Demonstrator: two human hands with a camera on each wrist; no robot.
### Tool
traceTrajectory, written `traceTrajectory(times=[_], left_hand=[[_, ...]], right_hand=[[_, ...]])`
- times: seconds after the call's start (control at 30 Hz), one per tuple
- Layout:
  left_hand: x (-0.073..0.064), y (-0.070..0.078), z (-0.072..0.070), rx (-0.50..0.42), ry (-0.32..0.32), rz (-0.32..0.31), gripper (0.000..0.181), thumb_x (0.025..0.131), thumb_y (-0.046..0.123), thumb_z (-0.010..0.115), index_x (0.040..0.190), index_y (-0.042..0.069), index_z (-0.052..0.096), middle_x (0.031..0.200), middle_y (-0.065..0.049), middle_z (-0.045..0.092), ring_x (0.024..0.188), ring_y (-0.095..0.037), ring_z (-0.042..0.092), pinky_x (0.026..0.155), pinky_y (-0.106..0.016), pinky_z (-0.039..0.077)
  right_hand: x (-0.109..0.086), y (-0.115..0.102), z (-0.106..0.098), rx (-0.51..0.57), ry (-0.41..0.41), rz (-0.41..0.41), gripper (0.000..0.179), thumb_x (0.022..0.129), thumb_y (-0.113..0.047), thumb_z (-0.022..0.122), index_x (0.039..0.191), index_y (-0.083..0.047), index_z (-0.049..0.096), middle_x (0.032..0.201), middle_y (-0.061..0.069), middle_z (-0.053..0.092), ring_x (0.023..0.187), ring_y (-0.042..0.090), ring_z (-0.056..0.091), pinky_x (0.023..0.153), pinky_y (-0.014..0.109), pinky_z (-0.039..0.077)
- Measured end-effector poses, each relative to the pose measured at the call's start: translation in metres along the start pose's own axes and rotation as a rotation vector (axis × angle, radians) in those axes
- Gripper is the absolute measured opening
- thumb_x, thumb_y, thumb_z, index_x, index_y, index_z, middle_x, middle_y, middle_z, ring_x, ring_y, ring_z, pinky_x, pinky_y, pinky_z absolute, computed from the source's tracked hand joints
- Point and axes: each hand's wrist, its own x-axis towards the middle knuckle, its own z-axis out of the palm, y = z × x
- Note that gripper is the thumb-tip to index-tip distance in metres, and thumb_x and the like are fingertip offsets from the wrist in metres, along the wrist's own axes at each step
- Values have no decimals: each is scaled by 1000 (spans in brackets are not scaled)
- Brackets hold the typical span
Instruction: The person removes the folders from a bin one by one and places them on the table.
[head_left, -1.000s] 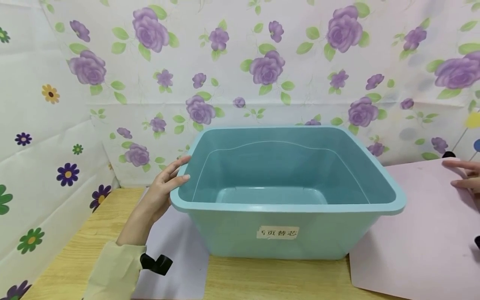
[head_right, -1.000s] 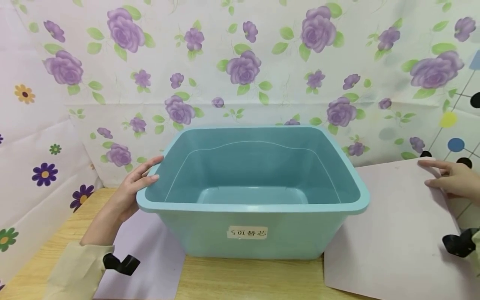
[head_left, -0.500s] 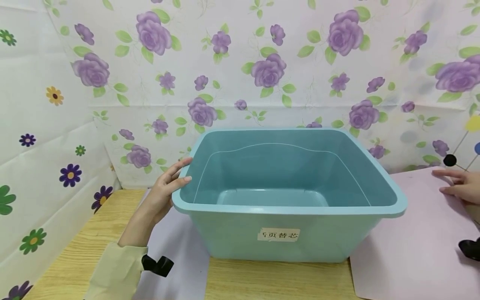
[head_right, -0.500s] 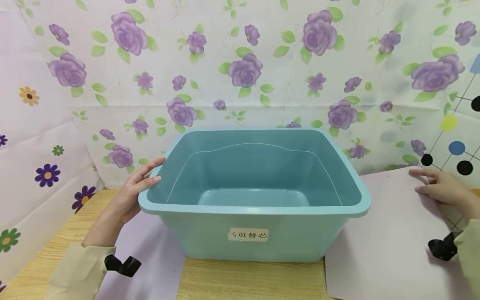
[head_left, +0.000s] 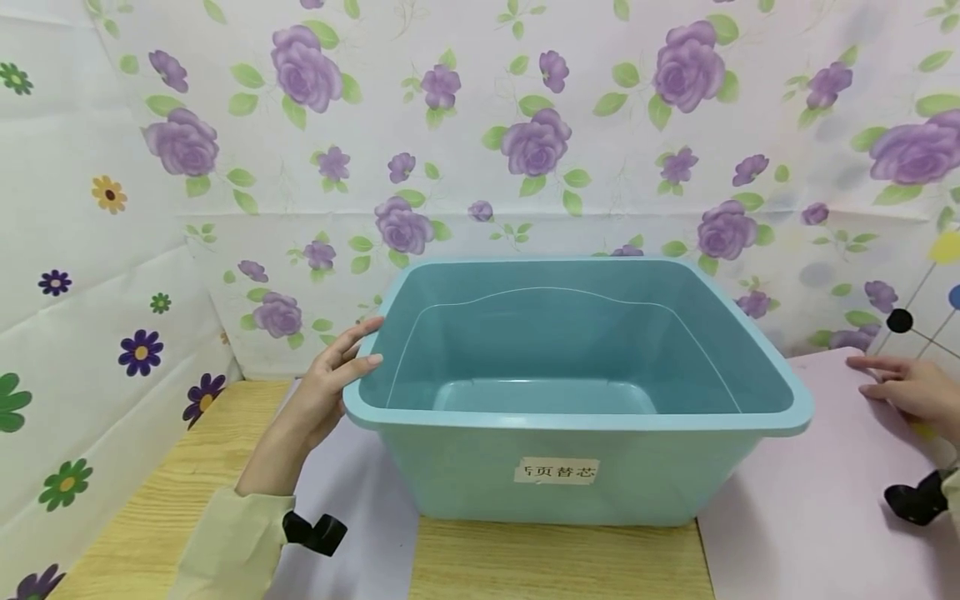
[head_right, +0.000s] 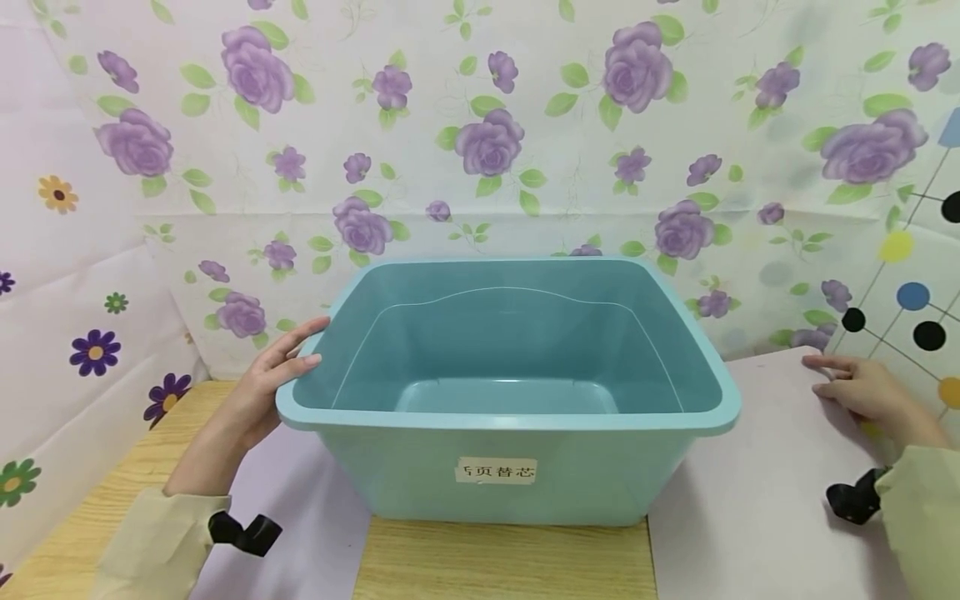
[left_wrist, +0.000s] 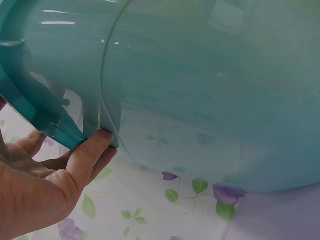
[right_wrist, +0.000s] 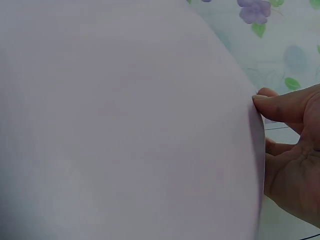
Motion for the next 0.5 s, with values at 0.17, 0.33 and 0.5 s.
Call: traceTrajectory(times=[0.17, 0.33, 0.5], left_hand=[[0, 1, 0, -2, 6, -3, 56, 93, 17, 48, 144, 15, 24, 142, -20, 21, 95, -15, 55, 66, -24, 49], [-1, 0, 0, 9, 11, -11, 57, 93, 17, 48, 144, 15, 23, 143, -20, 21, 102, -20, 51, 69, -26, 49], [-1, -2, 1, 14, 10, -11, 57, 93, 18, 48, 144, 14, 23, 144, -20, 18, 104, -21, 49, 70, -27, 49]], right_hand=[[-1, 2, 10, 42, -5, 30, 55, 88, -8, 49, 133, 11, 26, 126, 46, 22, 79, 36, 44, 54, 25, 40], [-5, 1, 25, 105, -19, 5, 55, 87, -10, 47, 132, 14, 27, 102, 34, 42, 57, 17, 39, 50, 28, 36], [-4, 5, 34, 178, -32, 21, 57, 87, -9, 49, 133, 14, 26, 114, 34, 35, 70, 18, 38, 54, 26, 36]])
